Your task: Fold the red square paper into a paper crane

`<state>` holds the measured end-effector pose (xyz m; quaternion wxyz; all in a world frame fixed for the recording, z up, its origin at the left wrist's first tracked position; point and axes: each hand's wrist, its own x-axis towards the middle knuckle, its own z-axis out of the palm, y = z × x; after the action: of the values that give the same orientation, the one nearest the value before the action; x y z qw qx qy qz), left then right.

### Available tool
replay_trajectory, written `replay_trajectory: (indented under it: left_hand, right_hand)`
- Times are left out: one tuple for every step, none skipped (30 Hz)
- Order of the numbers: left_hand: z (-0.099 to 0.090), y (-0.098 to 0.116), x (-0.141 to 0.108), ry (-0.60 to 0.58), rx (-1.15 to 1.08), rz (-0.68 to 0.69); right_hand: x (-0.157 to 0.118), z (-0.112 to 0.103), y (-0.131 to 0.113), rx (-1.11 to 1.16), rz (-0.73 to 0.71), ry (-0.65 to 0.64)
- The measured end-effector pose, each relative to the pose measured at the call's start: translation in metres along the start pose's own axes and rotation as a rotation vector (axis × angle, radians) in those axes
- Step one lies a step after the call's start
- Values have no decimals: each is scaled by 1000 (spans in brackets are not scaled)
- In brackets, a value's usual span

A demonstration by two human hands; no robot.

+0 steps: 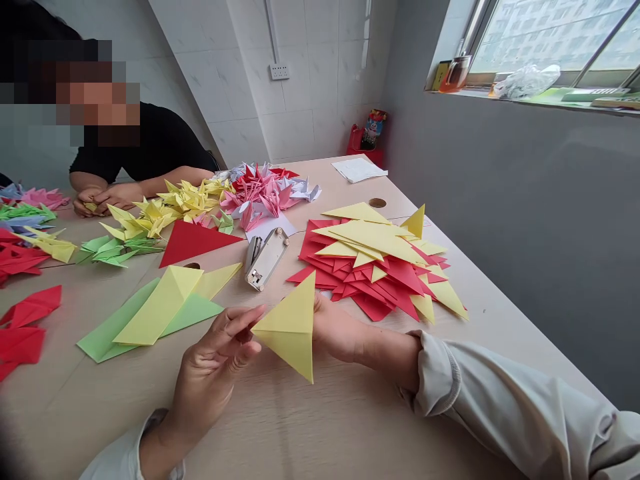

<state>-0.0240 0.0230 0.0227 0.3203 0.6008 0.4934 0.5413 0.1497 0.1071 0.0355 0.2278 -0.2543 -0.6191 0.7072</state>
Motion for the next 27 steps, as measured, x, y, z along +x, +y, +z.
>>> replay_trajectory:
  left_hand:
    - [-2, -1, 1, -15, 29, 52]
    - [-4, -2, 2, -33, 57, 104]
    - [-6, -3, 3, -52, 82, 155]
    - [-8, -4, 4, -70, 102, 201]
    - [-9, -5, 4, -87, 117, 238]
    - [-9, -5, 5, -99, 128, 268]
    - [-10, -4, 5, -110, 136, 294]
    - [-10, -4, 6, -118, 141, 313]
    - [-10, -3, 6, -123, 145, 331]
    - [-9, -2, 6, -123, 147, 345]
    - [-9, -1, 6, -120, 146, 354]
    - [-9, -1, 7, -115, 140, 353]
    - [-8, 0, 7, -106, 122, 335]
    - [-8, -1, 7, -90, 90, 301]
    - [-7, -1, 7, -70, 46, 246]
    - [-5, -2, 8, -43, -10, 171]
    - [-4, -4, 8, -8, -74, 75]
    - [-3, -5, 9, 39, -143, -34]
    - [-2, -7, 9, 95, -216, -145]
    - [-1, -9, 10, 150, -289, -250]
    - [0, -10, 11, 198, -359, -343]
    - [1, -11, 12, 231, -419, -411]
    - [1, -11, 13, 243, -463, -454]
    - [1, -10, 13, 231, -489, -469]
    - [1, -10, 13, 197, -498, -460]
    - [0, -9, 12, 152, -496, -432]
    - [0, -8, 12, 101, -488, -398]
  right_hand:
    - [-1, 0, 1, 103, 35, -15]
    - [-1, 0, 1, 205, 70, -30]
    - [-1, 0, 3, 280, 99, -44]
    - [0, 0, 4, 306, 118, -56]
    - [0, 0, 6, 312, 134, -67]
    - [1, 0, 7, 316, 150, -78]
    - [2, 1, 8, 330, 164, -86]
    - [2, 2, 9, 345, 178, -91]
    - [3, 3, 9, 358, 191, -96]
    - [2, 4, 8, 368, 200, -94]
    - [2, 5, 6, 371, 203, -80]
    - [1, 6, 4, 368, 206, -66]
    - [0, 8, 3, 364, 215, -55]
    - [-1, 9, 1, 356, 228, -56]
    - [-1, 9, 0, 332, 239, -73]
    - [-2, 10, 0, 295, 243, -102]
    - [-3, 10, 1, 255, 235, -136]
    - [-3, 10, 2, 217, 217, -159]
    - [-3, 10, 3, 181, 189, -165]
    - [-3, 10, 4, 150, 161, -160]
    - [-3, 11, 5, 136, 141, -135]
    - [-2, 11, 5, 132, 128, -104]
    - [-2, 11, 5, 124, 120, -77]
    - [-2, 12, 5, 119, 119, -55]
    - [-1, 13, 4, 126, 127, -40]
    - [-1, 13, 4, 140, 141, -36]
    - [-1, 14, 4, 152, 157, -43]
